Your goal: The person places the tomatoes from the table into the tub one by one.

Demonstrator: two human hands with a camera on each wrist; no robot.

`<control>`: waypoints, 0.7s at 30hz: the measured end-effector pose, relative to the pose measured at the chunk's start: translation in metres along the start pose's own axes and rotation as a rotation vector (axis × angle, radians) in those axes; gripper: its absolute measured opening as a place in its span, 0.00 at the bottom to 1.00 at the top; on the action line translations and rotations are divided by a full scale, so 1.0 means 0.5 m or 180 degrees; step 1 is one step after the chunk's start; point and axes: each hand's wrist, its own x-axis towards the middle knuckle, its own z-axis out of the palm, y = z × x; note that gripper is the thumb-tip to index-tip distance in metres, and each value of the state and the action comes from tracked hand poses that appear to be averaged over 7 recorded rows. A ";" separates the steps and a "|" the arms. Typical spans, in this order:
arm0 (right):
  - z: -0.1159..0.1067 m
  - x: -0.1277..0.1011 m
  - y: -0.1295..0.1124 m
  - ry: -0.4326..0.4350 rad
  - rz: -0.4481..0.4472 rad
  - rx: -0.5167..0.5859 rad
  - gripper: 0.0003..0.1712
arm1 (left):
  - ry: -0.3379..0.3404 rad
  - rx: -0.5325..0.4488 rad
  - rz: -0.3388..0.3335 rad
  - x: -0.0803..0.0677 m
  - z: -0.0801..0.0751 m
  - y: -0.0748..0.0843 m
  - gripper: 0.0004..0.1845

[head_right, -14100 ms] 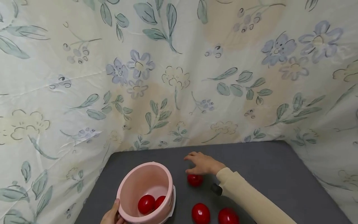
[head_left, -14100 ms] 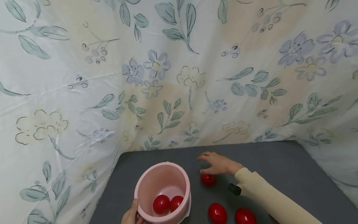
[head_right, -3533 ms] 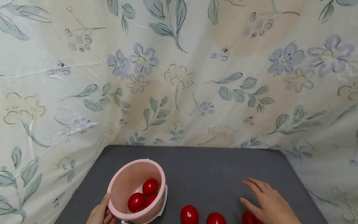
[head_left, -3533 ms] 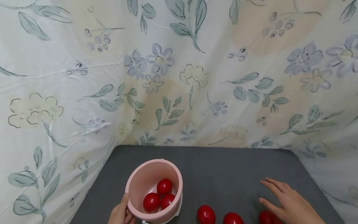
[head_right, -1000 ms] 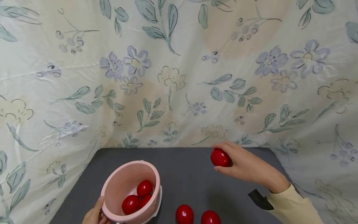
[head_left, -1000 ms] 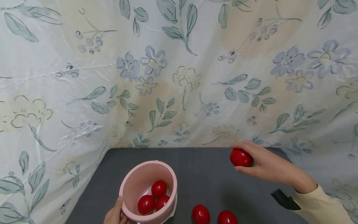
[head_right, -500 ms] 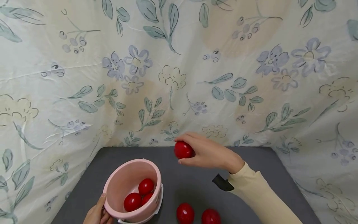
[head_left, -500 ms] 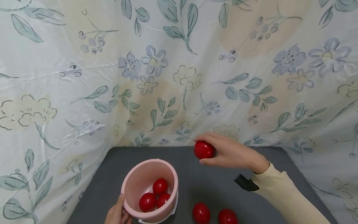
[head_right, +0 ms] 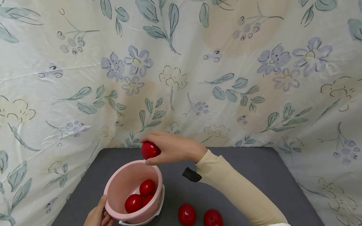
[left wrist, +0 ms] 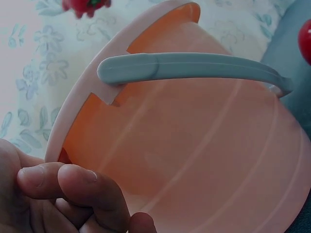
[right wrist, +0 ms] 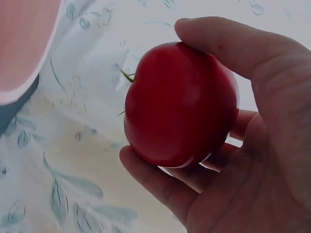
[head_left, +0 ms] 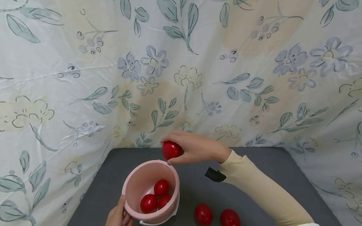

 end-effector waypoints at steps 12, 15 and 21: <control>0.050 0.102 -0.049 -0.0356 -0.0537 -0.0096 0.37 | 0.0089 0.0029 0.0066 0.001 0.001 -0.004 0.41; 0.065 0.125 -0.057 -0.0445 -0.0586 -0.0105 0.37 | 0.0078 0.0041 0.0067 -0.001 0.000 -0.003 0.41; 0.117 0.158 -0.050 -0.0665 -0.0536 0.0005 0.37 | 0.0010 0.0082 0.0081 -0.002 -0.001 -0.001 0.41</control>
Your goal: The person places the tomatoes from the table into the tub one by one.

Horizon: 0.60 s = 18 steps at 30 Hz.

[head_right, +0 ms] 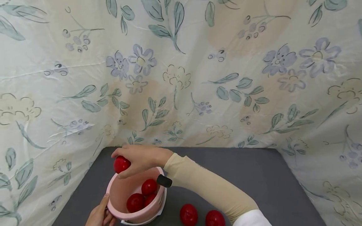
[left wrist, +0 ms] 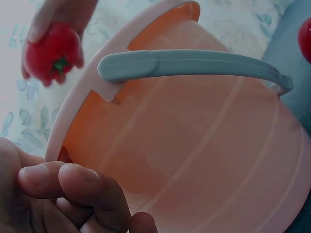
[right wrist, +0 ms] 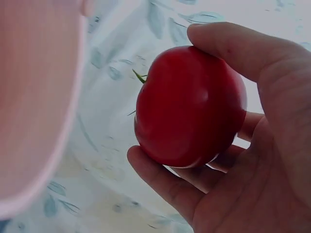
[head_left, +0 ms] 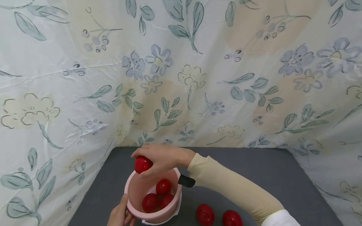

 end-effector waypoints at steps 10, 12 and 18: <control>0.112 0.006 0.045 -0.0331 0.0044 0.0264 0.35 | -0.0076 -0.0045 -0.0023 -0.002 -0.004 -0.002 0.40; 0.131 0.005 0.054 -0.0372 0.0001 0.0234 0.34 | -0.0063 -0.0063 -0.0015 -0.002 -0.003 -0.002 0.40; 0.175 0.002 0.075 -0.0519 -0.0016 0.0038 0.34 | -0.0036 -0.0086 -0.0012 -0.002 -0.002 0.000 0.39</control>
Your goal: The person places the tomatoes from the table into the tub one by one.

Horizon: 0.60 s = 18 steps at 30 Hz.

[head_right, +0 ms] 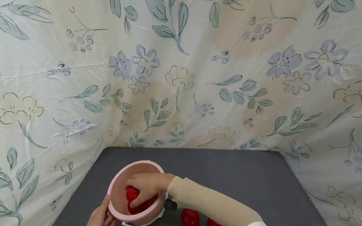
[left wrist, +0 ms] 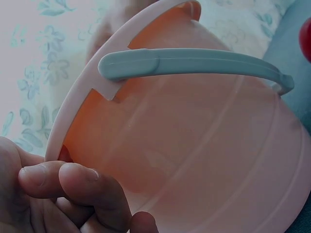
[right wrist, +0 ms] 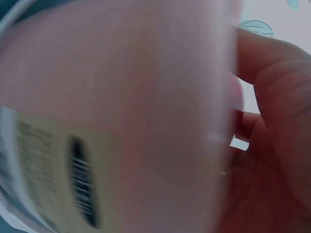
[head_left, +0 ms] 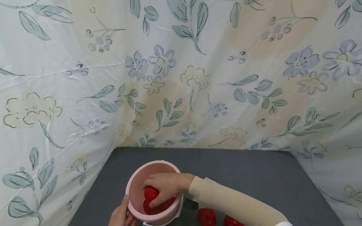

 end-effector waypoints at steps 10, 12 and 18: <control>0.045 -0.006 0.013 -0.0124 -0.0084 -0.0217 0.28 | 0.0010 -0.0203 -0.0044 0.000 0.004 -0.002 0.38; 0.047 -0.005 0.014 -0.0144 -0.0043 -0.0271 0.28 | 0.0028 -0.0195 -0.0061 0.000 0.003 -0.002 0.38; 0.047 0.001 0.019 -0.0369 0.0155 -0.0293 0.28 | 0.0082 -0.0039 -0.0088 0.000 0.002 0.000 0.39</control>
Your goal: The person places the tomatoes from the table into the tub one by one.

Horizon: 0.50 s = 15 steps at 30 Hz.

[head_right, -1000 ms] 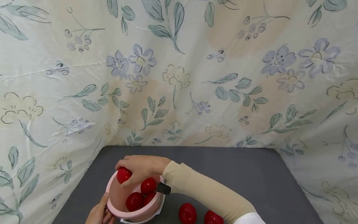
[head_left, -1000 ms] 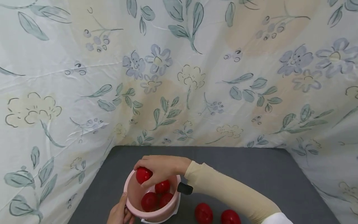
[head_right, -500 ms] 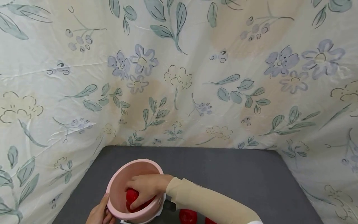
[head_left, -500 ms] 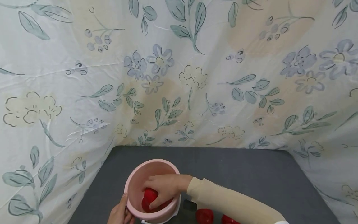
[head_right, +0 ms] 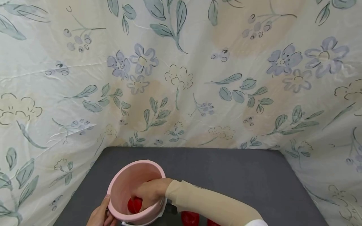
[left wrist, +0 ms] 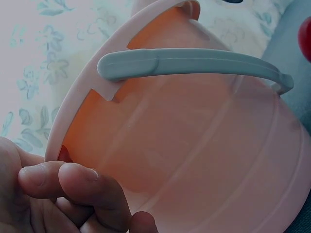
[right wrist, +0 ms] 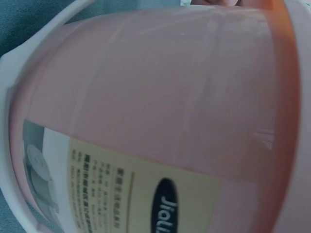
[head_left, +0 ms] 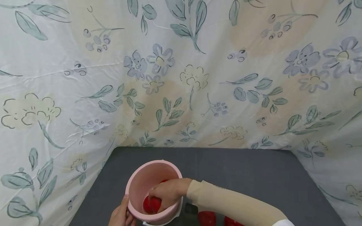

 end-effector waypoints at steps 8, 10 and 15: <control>0.000 0.007 -0.002 -0.0236 0.0231 0.0006 0.28 | 0.0089 0.0187 0.0045 0.001 0.003 -0.001 0.40; 0.002 0.008 -0.005 -0.0249 0.0247 -0.0051 0.25 | 0.0073 0.0193 0.0062 0.002 0.004 0.000 0.40; 0.006 0.012 -0.007 -0.0317 0.0293 -0.0120 0.22 | 0.0034 0.0276 0.0199 0.007 0.003 0.003 0.41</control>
